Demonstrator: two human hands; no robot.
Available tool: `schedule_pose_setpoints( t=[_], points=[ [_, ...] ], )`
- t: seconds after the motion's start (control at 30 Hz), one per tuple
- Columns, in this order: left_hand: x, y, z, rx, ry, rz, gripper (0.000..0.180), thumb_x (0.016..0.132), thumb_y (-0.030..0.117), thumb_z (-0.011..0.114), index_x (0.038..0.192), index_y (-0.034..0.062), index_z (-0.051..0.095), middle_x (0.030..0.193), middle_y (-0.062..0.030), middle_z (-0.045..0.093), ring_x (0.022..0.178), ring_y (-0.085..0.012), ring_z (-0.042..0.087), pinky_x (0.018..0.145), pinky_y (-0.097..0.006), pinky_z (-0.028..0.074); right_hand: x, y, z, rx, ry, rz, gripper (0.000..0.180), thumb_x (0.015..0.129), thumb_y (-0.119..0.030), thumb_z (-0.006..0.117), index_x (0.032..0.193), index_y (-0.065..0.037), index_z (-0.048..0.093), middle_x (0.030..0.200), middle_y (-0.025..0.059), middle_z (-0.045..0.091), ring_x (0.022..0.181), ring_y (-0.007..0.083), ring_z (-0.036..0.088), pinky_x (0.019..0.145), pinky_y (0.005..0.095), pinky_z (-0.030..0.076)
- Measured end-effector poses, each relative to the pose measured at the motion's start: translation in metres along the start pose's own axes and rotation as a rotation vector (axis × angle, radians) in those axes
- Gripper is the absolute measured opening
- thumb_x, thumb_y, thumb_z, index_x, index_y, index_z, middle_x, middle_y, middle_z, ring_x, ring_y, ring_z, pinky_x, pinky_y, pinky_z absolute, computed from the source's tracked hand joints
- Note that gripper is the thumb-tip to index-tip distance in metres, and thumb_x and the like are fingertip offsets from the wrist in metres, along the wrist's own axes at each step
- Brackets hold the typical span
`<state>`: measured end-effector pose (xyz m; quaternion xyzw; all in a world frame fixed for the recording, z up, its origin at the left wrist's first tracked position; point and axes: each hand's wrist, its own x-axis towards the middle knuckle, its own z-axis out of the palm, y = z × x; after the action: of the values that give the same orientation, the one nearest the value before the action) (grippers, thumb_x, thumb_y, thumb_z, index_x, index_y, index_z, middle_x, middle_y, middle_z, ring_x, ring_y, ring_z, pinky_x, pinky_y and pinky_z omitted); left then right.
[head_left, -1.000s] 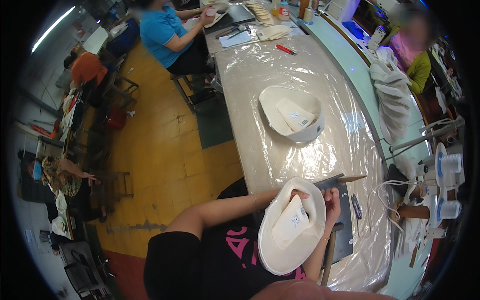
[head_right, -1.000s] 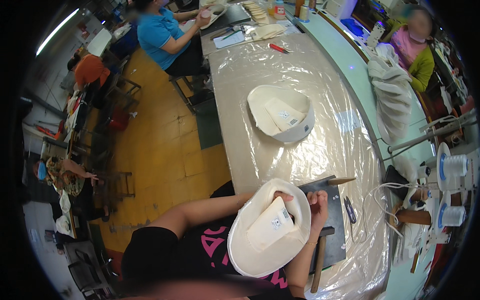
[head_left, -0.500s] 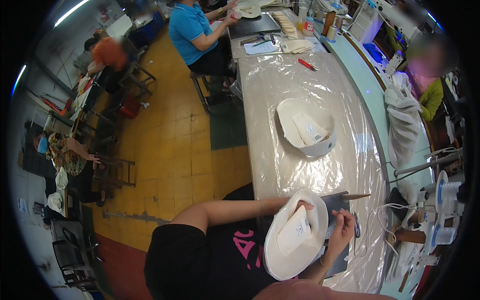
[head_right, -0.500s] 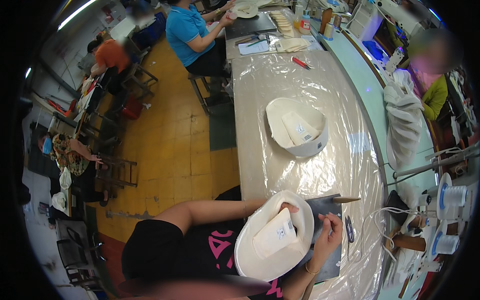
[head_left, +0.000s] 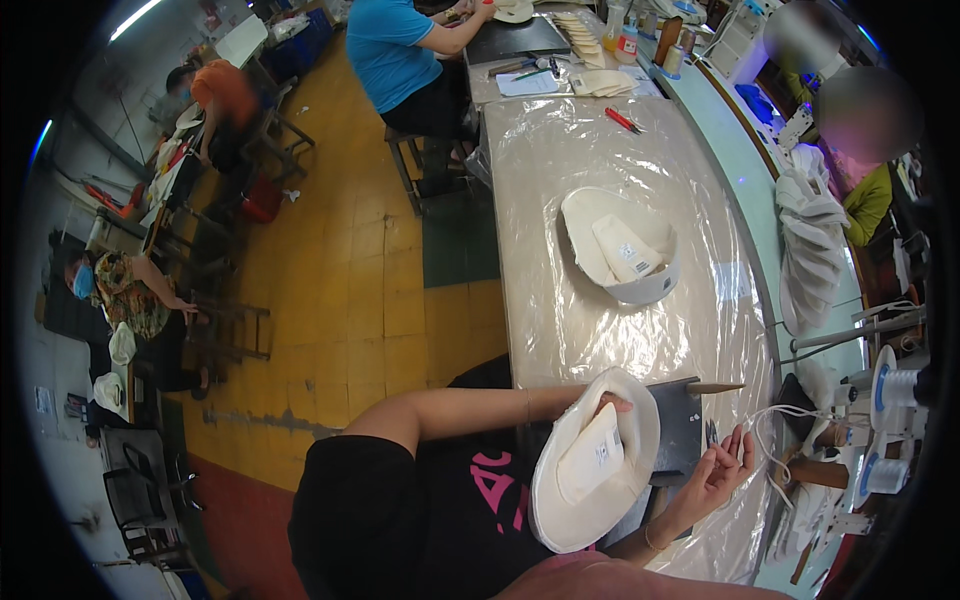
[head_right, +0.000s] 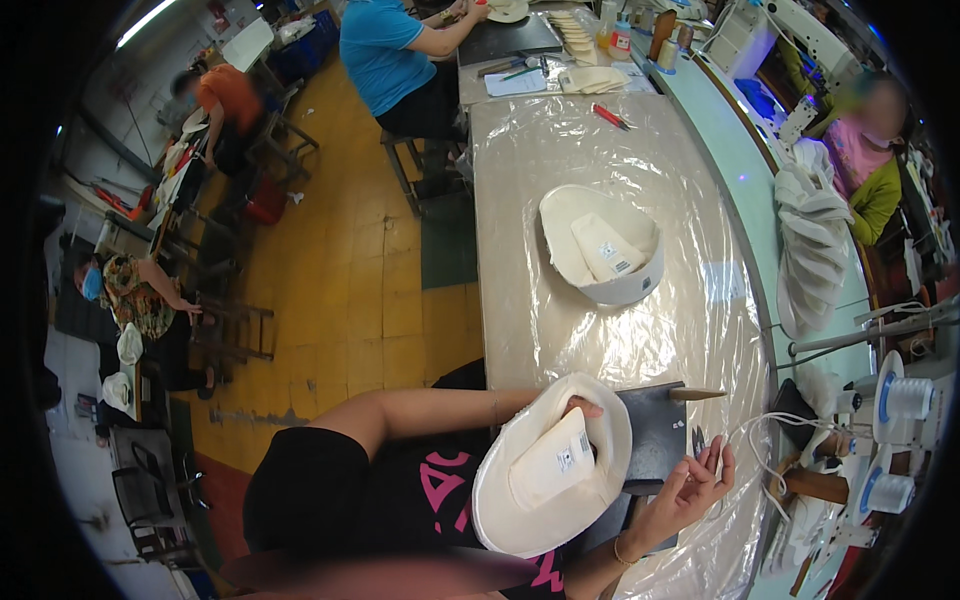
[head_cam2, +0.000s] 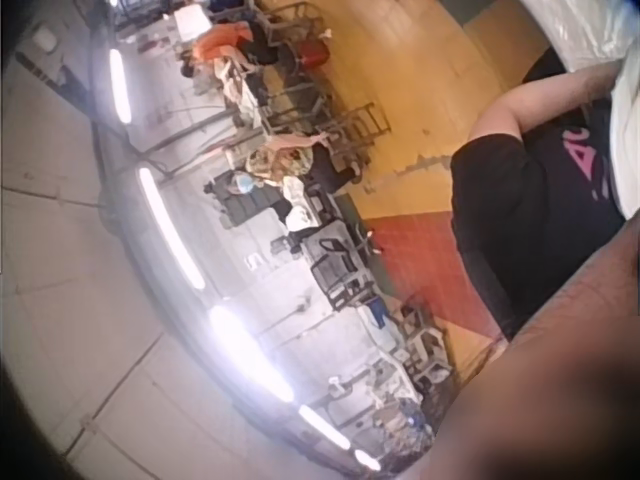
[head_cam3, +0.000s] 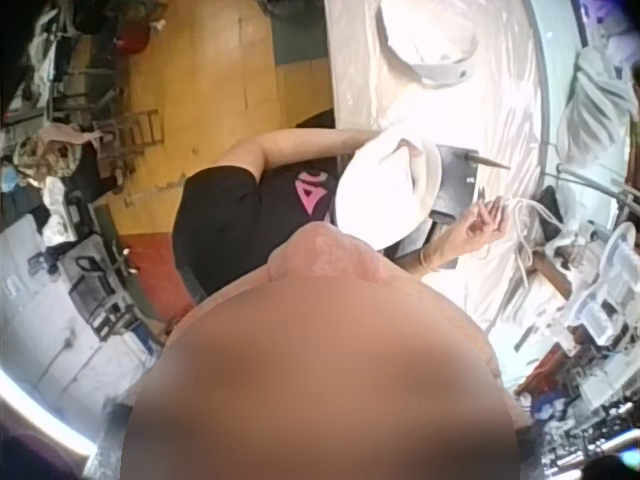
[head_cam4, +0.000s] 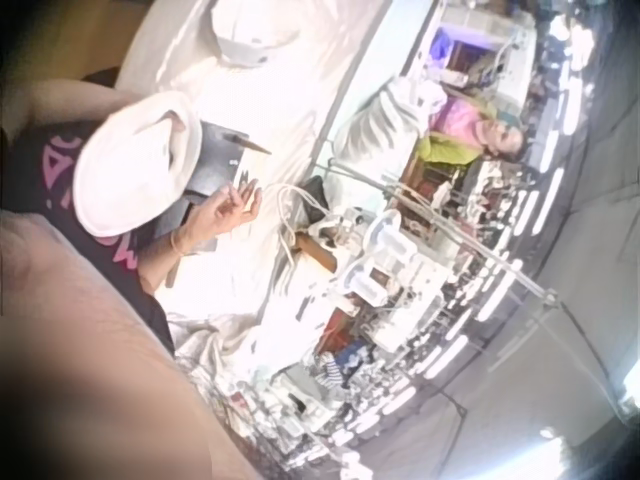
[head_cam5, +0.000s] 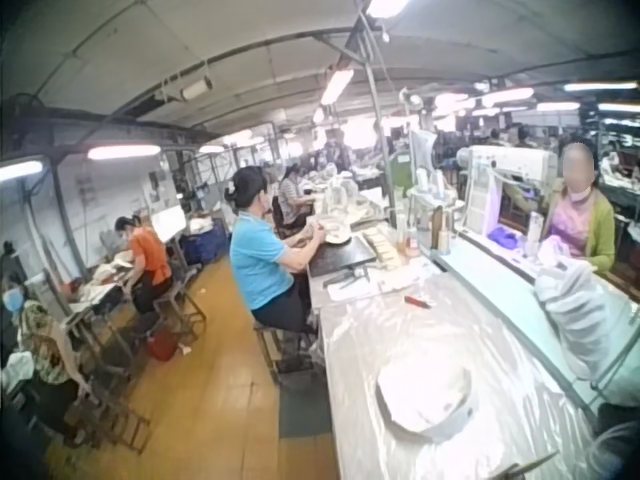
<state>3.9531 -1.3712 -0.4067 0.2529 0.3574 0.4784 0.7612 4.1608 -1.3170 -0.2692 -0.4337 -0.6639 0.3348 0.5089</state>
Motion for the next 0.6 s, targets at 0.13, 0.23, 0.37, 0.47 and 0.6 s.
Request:
schedule_pose_setpoints(
  t=[0.13,0.23,0.37,0.47,0.6],
  points=[
    [-0.002,0.0,0.001,-0.04,-0.011,-0.021,0.054,0.085,0.04,0.069,0.122,0.0026,0.055,0.111,-0.0091,0.061,0.097,-0.0165,0.061,0.083,-0.033,0.051,0.001,-0.001,-0.001,0.032,-0.011,-0.001,0.007,0.09,-0.001,0.051,0.085,0.002,0.054,0.136,0.0157,0.038,0.123,0.0365,0.05,0.103,0.0424,0.041],
    [-0.004,0.003,0.002,-0.044,-0.003,-0.016,0.052,0.086,0.038,0.069,0.122,0.0027,0.056,0.11,-0.0086,0.062,0.096,-0.0152,0.061,0.082,-0.031,0.052,0.0,-0.002,0.001,0.064,-0.01,0.052,0.008,0.091,-0.001,0.051,0.085,0.003,0.053,0.136,0.016,0.039,0.114,0.0322,0.058,0.097,0.0392,0.047],
    [-0.01,0.009,0.007,-0.003,0.042,0.028,0.047,0.086,0.037,0.069,0.117,0.0029,0.058,0.105,-0.0071,0.063,0.094,-0.0136,0.061,0.079,-0.031,0.052,-0.006,-0.003,0.0,0.088,-0.023,0.133,0.006,0.092,-0.001,0.052,0.09,0.003,0.054,0.133,0.0156,0.042,0.097,0.023,0.063,0.084,0.0329,0.052],
    [-0.017,0.022,0.02,-0.234,-0.008,-0.15,0.041,0.085,0.036,0.069,0.108,0.0025,0.062,0.092,-0.0084,0.065,0.078,-0.0157,0.065,0.07,-0.031,0.054,-0.009,-0.005,-0.003,0.099,0.012,0.166,0.007,0.093,-0.003,0.053,0.096,0.003,0.054,0.123,0.0137,0.048,0.081,0.0157,0.062,0.072,0.0278,0.051],
    [-0.036,0.051,0.039,-0.589,0.013,-0.49,0.035,0.087,0.029,0.069,0.108,0.0014,0.061,0.095,-0.0164,0.069,0.08,-0.0241,0.069,0.069,-0.034,0.057,-0.008,-0.006,-0.011,0.21,0.042,0.251,0.006,0.095,-0.005,0.05,0.098,-0.001,0.053,0.104,0.0092,0.053,0.076,0.0112,0.056,0.069,0.0242,0.048]
  ],
)
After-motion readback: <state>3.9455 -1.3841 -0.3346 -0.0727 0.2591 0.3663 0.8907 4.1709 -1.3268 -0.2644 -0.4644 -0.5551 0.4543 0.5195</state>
